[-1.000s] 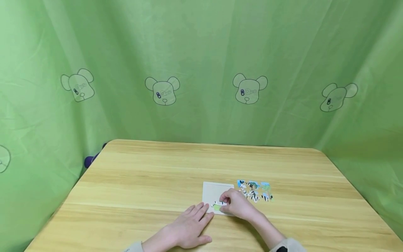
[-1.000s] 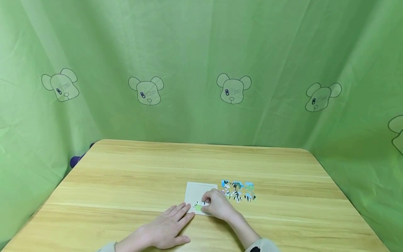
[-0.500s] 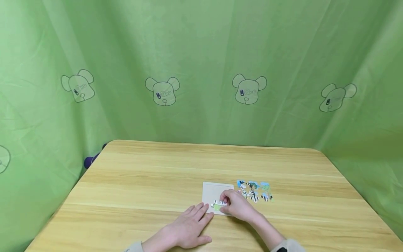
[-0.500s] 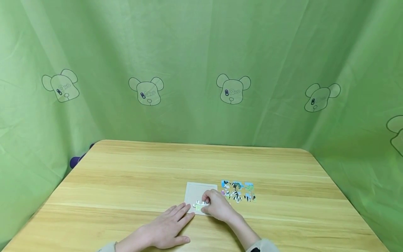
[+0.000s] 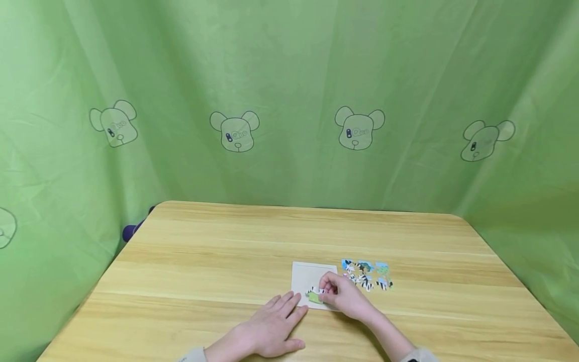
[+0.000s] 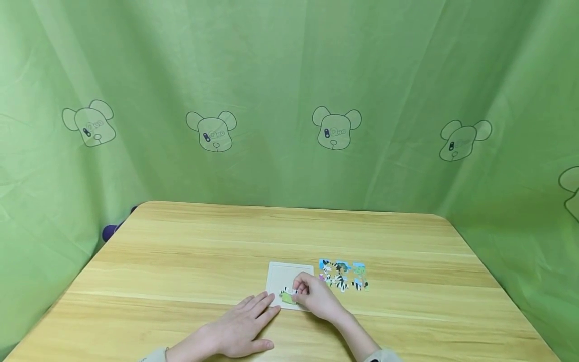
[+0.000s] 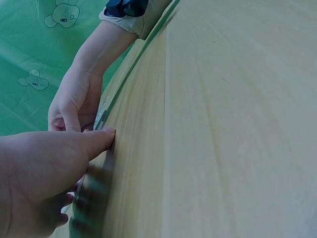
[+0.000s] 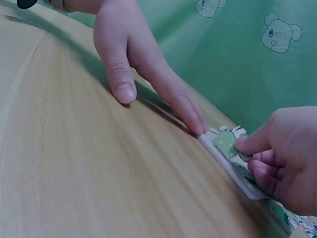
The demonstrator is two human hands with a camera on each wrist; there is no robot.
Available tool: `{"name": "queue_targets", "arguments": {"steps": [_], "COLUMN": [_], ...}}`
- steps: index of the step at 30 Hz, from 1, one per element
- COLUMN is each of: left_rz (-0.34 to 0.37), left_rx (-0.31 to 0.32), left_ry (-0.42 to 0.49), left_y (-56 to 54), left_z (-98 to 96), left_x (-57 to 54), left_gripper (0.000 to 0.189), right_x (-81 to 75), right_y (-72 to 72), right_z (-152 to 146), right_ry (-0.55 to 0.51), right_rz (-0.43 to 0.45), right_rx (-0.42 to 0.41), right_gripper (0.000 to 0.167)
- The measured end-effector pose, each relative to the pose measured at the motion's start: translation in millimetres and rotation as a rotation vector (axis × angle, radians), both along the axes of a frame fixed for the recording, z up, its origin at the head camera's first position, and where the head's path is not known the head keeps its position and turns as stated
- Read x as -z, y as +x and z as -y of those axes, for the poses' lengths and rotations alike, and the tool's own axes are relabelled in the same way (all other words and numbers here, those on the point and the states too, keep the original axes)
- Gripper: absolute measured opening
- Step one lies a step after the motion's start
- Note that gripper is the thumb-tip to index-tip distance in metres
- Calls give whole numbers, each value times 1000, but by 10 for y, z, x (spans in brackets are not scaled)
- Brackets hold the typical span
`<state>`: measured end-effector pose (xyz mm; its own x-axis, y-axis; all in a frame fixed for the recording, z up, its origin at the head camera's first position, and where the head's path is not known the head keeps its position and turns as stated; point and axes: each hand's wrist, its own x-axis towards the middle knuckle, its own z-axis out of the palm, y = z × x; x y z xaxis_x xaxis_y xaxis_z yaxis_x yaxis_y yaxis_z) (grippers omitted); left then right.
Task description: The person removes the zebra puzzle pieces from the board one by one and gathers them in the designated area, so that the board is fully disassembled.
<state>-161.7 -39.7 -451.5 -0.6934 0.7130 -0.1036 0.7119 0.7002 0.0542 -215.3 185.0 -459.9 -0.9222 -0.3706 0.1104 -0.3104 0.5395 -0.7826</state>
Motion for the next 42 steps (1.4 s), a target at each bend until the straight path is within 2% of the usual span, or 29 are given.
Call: {"name": "queue_targets", "arguments": {"steps": [4,7,13,19,22,31,36,42], "left_rz": [-1,-4,-20,-14,-13,4,11,16], "left_rx": [1,4,11,9,9,7,7,6], "left_ry": [3,8,13,11,8,8,8,10], "left_y": [-5,-14,-30,-22,-22,-19,-18,-12], "left_z": [-3,-5,-9,-9,-7,-7,-14,-14], "left_x": [5,5,0,-13,-13,-16,-21,-17], "left_gripper": [71,71,71,71,71,71,71,71], "right_x": [-43,-95,-157,-159,-161,-165,-137,-114], "right_y": [2,6,0,19,34,83,99,114], "right_z": [-44,-98,-272,-484,-589,-862,-1016,-1148], "right_ry": [-94,-139,-170,-198,-206,-209,-149,-76], "right_rz": [86,119,124,186,207,233,234,233], "right_rx": [30,47,65,128,133,135,154,136], "right_gripper": [16,18,20,27,28,31,33,28]}}
